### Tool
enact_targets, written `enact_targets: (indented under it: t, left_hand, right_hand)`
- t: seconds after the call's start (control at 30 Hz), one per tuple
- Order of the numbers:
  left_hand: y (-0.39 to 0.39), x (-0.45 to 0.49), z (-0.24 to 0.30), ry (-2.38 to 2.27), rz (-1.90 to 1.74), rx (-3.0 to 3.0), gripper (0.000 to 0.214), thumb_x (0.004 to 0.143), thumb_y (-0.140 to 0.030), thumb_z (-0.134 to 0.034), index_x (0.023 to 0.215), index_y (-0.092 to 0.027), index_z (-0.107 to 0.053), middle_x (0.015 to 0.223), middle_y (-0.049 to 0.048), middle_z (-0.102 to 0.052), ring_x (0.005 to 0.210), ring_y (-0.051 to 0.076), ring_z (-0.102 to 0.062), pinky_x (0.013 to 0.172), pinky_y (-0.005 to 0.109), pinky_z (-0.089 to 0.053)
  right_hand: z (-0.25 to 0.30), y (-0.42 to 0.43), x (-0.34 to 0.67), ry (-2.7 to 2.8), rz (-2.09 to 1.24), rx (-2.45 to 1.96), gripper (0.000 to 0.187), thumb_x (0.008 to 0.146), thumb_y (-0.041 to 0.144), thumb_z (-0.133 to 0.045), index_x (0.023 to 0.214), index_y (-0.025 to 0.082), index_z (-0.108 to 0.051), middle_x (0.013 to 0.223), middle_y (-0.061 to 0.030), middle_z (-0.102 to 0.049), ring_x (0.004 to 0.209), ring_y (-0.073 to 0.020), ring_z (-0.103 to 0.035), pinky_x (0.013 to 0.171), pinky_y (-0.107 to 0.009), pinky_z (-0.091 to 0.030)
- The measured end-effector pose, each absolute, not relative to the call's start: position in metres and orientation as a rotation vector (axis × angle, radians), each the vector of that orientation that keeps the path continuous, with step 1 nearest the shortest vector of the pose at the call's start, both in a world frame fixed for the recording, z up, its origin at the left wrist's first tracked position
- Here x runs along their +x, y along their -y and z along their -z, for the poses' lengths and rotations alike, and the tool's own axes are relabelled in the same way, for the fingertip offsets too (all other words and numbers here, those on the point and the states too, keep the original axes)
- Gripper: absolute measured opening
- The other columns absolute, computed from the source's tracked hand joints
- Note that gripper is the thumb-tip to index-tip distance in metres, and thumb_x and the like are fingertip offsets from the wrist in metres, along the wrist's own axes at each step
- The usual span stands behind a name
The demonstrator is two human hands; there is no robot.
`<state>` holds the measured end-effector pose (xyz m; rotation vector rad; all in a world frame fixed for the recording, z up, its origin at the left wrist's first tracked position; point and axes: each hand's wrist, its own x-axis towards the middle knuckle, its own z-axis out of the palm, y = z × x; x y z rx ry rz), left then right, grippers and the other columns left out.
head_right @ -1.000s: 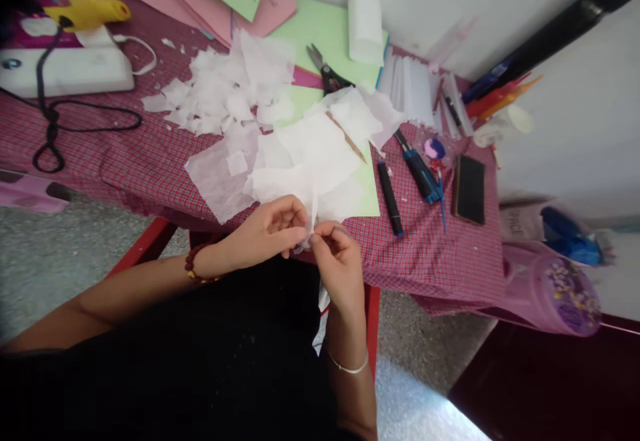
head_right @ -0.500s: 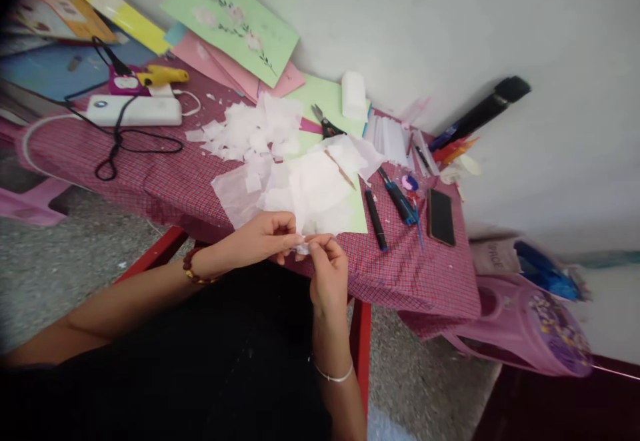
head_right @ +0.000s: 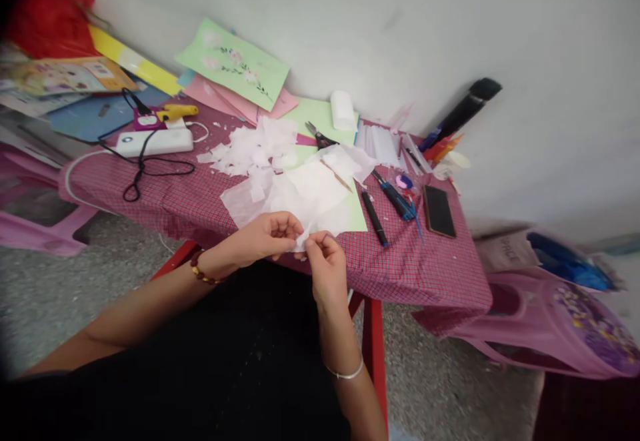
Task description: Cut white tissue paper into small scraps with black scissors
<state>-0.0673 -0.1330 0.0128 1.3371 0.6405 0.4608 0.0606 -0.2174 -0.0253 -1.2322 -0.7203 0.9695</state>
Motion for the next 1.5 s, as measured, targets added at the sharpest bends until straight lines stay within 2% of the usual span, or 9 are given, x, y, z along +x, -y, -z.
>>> enact_targets:
  t: [0.17,0.33,0.53,0.67,0.77,1.0,1.3,1.4,1.5]
  left_hand:
    - [0.131,-0.069,-0.016,-0.724,-0.48,1.411,0.011,0.068,-0.019,-0.059,0.077,-0.014,-0.056,0.058,-0.0073,-0.05,0.042,0.003,-0.038,0.039,0.016,-0.029]
    - [0.131,-0.069,-0.015,-0.808,-0.426,1.444,0.022,0.074,-0.035,-0.063,0.081,-0.016,-0.054,0.054,-0.0085,-0.05,0.039,0.004,-0.036,0.039,0.016,-0.026]
    - [0.133,-0.068,-0.001,-0.683,-0.41,1.288,0.017,0.071,-0.026,-0.066,0.068,-0.014,-0.054,0.057,-0.0057,-0.054,0.046,0.003,-0.038,0.047,0.018,-0.028]
    - [0.136,-0.067,0.007,-0.617,-0.382,1.296,0.017,0.071,-0.027,-0.067,0.067,-0.014,-0.057,0.06,-0.0047,-0.056,0.055,0.006,-0.046,0.057,0.02,-0.036]
    - [0.137,-0.066,0.011,-0.585,-0.324,1.419,0.015,0.073,-0.025,-0.065,0.067,-0.013,-0.058,0.062,-0.0045,-0.054,0.059,0.007,-0.046,0.06,0.021,-0.035]
    - [0.144,-0.063,0.013,-0.597,-0.347,1.523,0.014,0.077,-0.024,-0.059,0.067,-0.014,-0.056,0.062,-0.0044,-0.05,0.059,0.008,-0.042,0.059,0.023,-0.032]
    - [0.139,-0.067,0.02,-0.694,-0.513,1.599,0.007,0.069,-0.018,-0.054,0.065,-0.017,-0.047,0.06,-0.0058,-0.045,0.056,0.008,-0.039,0.054,0.022,-0.03]
    - [0.138,-0.071,0.012,-0.753,-0.535,1.808,0.008,0.066,-0.015,-0.056,0.072,-0.018,-0.051,0.065,-0.0046,-0.05,0.056,0.009,-0.04,0.053,0.022,-0.029]
    - [0.137,-0.071,-0.001,-0.765,-0.542,1.905,0.019,0.07,-0.023,-0.06,0.088,-0.018,-0.057,0.075,-0.0027,-0.056,0.057,0.009,-0.043,0.053,0.022,-0.031]
  right_hand:
    - [0.031,0.214,0.057,0.705,-1.002,-1.222,0.013,0.077,0.027,-0.065,0.069,0.021,-0.058,0.059,0.0067,-0.056,0.051,-0.011,-0.056,0.058,-0.026,-0.043]
    - [0.03,0.212,0.055,0.737,-0.982,-1.232,0.014,0.077,0.027,-0.064,0.067,0.02,-0.059,0.059,0.0059,-0.057,0.054,-0.0116,-0.056,0.061,-0.026,-0.044]
    - [0.032,0.217,0.058,0.745,-0.957,-1.277,0.012,0.076,0.026,-0.064,0.066,0.021,-0.058,0.059,0.0054,-0.058,0.056,-0.0122,-0.055,0.062,-0.027,-0.045]
    - [0.035,0.225,0.066,0.718,-0.986,-1.346,0.013,0.073,0.026,-0.065,0.066,0.021,-0.056,0.059,0.0054,-0.055,0.052,-0.0126,-0.052,0.057,-0.027,-0.044]
    - [0.032,0.23,0.072,0.728,-0.975,-1.39,0.014,0.074,0.031,-0.066,0.069,0.021,-0.058,0.062,0.0048,-0.053,0.055,-0.0125,-0.049,0.053,-0.025,-0.041]
    - [0.027,0.235,0.079,0.925,-0.929,-1.524,0.021,0.075,0.032,-0.068,0.063,0.019,-0.057,0.061,0.0049,-0.049,0.054,-0.0111,-0.045,0.054,-0.025,-0.035]
    - [0.027,0.235,0.078,0.919,-0.886,-1.54,0.018,0.076,0.03,-0.062,0.064,0.021,-0.054,0.06,0.0034,-0.056,0.057,-0.0139,-0.053,0.06,-0.027,-0.043]
    - [0.026,0.235,0.076,0.963,-0.852,-1.517,0.017,0.075,0.028,-0.064,0.063,0.021,-0.054,0.065,0.0035,-0.052,0.061,-0.0138,-0.05,0.061,-0.027,-0.041]
    - [0.026,0.236,0.075,1.043,-0.813,-1.487,0.016,0.077,0.025,-0.064,0.064,0.021,-0.055,0.069,0.0035,-0.049,0.064,-0.0138,-0.048,0.063,-0.026,-0.039]
